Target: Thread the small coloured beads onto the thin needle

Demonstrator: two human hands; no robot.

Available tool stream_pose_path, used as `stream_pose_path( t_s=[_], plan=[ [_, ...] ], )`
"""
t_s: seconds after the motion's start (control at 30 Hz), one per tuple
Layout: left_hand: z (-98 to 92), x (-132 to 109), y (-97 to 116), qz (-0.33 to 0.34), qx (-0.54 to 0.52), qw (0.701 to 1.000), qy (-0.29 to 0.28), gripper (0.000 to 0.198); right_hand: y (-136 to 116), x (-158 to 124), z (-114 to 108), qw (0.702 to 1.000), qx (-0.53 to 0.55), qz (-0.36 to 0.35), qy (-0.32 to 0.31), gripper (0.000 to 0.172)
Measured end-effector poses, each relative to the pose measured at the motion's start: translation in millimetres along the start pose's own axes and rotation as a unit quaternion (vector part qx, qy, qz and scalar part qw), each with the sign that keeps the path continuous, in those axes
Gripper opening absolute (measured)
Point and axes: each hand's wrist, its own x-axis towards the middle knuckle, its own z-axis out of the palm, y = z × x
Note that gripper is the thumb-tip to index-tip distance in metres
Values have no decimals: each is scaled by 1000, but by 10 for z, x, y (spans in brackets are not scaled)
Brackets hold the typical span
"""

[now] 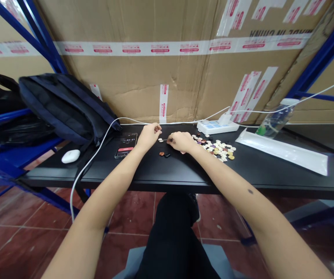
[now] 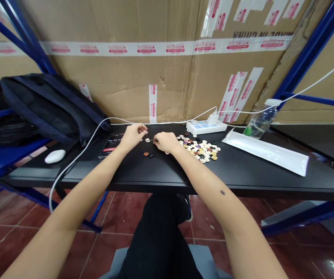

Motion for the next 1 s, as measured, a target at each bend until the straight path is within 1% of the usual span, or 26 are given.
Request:
stream_pose_path(
  t_s=[0.13,0.27,0.37,0.47,0.6,0.7,0.8,0.9,1.0],
  plan=[
    [-11,-1,-5,2,-1,1000,4,10,-34,-12,-6,999,-33,-42,2,27],
    [-31,-1,-6,9,-6,1000,12,10,-84,-45,-31,997,-59,-56,1,28],
    [-44,-1,4,-1,-18,1000,20,10,-72,-61,-41,997,-49,-61,4,28],
    [-54,3,18,-18,-46,998,35,8,-15,-59,-46,999,-13,-50,16,30],
    [-62,15,23,-45,-96,994,37,10,74,-65,-53,998,58,-5,37,30],
    [-51,23,14,-67,-138,988,26,11,129,-67,-36,986,150,32,62,28],
    [-23,17,17,-91,-198,976,-3,11,176,-37,10,967,233,51,88,28],
    [7,-7,50,-102,-268,957,-47,11,210,10,65,958,264,39,105,29],
    [20,-39,98,-102,-303,944,-80,13,221,33,103,955,274,25,108,30]
  ],
)
